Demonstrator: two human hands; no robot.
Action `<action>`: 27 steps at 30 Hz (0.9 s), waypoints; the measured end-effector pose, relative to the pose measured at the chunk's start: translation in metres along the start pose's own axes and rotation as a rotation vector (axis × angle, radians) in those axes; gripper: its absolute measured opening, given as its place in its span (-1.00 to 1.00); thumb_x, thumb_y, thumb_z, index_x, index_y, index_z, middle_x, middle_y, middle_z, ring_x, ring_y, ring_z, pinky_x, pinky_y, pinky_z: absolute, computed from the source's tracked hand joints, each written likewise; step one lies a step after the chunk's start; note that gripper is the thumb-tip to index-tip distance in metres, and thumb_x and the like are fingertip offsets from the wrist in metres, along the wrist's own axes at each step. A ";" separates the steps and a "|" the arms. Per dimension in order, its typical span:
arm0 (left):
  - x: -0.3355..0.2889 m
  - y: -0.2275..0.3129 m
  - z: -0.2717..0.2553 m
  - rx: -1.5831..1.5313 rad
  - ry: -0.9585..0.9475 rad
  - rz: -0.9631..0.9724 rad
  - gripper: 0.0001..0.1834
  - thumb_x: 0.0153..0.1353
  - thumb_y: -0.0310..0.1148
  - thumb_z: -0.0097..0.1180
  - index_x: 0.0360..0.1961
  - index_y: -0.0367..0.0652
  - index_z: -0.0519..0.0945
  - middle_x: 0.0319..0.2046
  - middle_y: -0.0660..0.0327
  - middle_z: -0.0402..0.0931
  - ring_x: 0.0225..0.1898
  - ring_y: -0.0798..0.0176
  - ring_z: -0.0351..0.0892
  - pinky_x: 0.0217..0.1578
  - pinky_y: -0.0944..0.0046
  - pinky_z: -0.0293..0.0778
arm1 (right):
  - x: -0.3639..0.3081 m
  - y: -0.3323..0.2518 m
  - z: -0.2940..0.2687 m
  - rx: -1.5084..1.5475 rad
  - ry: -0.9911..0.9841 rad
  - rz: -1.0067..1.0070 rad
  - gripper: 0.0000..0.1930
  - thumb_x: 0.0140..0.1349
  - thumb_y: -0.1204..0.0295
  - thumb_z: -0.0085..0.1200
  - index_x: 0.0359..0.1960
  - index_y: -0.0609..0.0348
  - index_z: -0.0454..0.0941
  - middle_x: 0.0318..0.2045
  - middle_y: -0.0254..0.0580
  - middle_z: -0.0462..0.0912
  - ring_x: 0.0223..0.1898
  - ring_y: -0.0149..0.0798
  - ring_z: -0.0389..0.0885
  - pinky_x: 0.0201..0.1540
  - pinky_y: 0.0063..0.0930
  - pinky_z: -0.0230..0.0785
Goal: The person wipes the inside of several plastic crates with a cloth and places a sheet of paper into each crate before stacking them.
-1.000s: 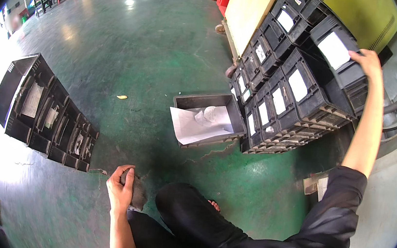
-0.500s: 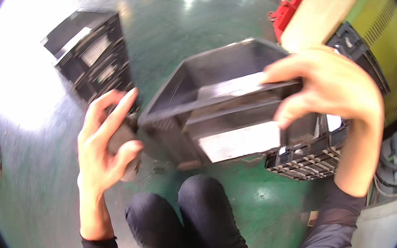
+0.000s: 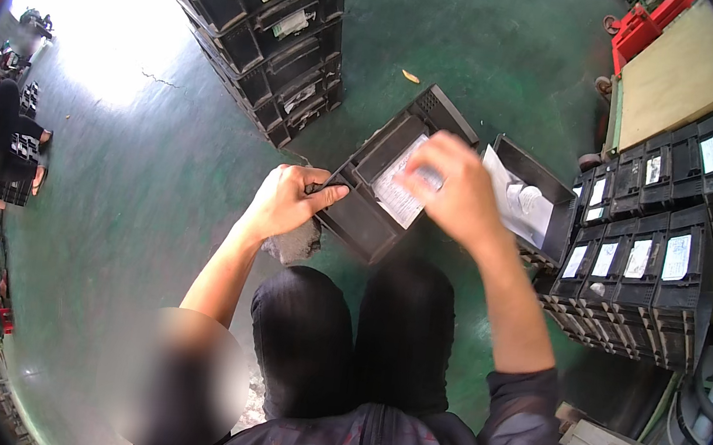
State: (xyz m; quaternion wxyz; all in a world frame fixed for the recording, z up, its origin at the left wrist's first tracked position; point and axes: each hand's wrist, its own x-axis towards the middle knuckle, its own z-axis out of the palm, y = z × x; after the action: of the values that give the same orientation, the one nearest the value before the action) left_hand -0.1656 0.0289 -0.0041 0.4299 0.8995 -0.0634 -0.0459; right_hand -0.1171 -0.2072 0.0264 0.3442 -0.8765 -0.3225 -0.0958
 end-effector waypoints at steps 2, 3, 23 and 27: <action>0.005 0.001 0.011 -0.062 0.000 0.019 -0.58 0.12 -0.13 0.17 -0.61 -0.32 0.47 -0.76 0.08 0.18 -0.68 0.26 0.12 -0.59 0.20 0.20 | -0.026 0.003 0.014 0.035 0.021 0.079 -0.78 -0.09 0.29 0.28 -0.47 0.05 0.51 -0.43 -0.33 0.50 -0.29 -0.18 0.51 -0.23 -0.28 0.34; 0.007 0.002 0.017 -0.082 0.004 0.018 -0.57 0.12 -0.13 0.16 -0.62 -0.32 0.46 -0.76 0.08 0.17 -0.68 0.26 0.11 -0.59 0.19 0.19 | -0.033 0.007 0.020 0.013 0.057 0.081 -0.75 -0.13 0.27 0.30 -0.46 0.06 0.52 -0.41 -0.35 0.50 -0.25 -0.22 0.50 -0.21 -0.31 0.33; 0.008 -0.016 0.040 -0.110 -0.050 -0.362 -0.65 0.11 -0.15 0.14 -0.44 -0.29 0.61 -0.67 0.28 0.45 -0.53 0.49 0.33 -0.44 0.35 0.31 | -0.042 0.039 0.026 0.051 0.247 0.154 -0.87 -0.03 0.60 0.14 -0.51 0.16 0.41 -0.55 -0.26 0.48 -0.62 -0.19 0.54 -0.59 -0.42 0.39; 0.018 -0.016 0.040 -0.078 -0.074 -0.325 -0.60 0.07 -0.10 0.16 -0.51 -0.31 0.54 -0.73 0.11 0.34 -0.63 0.35 0.27 -0.51 0.24 0.29 | -0.040 0.039 0.017 0.110 0.135 0.150 -0.90 -0.03 0.55 0.17 -0.51 0.18 0.47 -0.45 -0.26 0.54 -0.48 -0.15 0.57 -0.44 -0.37 0.42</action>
State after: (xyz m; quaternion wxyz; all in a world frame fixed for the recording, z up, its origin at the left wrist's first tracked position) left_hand -0.1521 0.0049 -0.0422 0.4486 0.8783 0.0687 -0.1504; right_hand -0.1247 -0.2375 -0.0227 0.4190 -0.8695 -0.2369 -0.1105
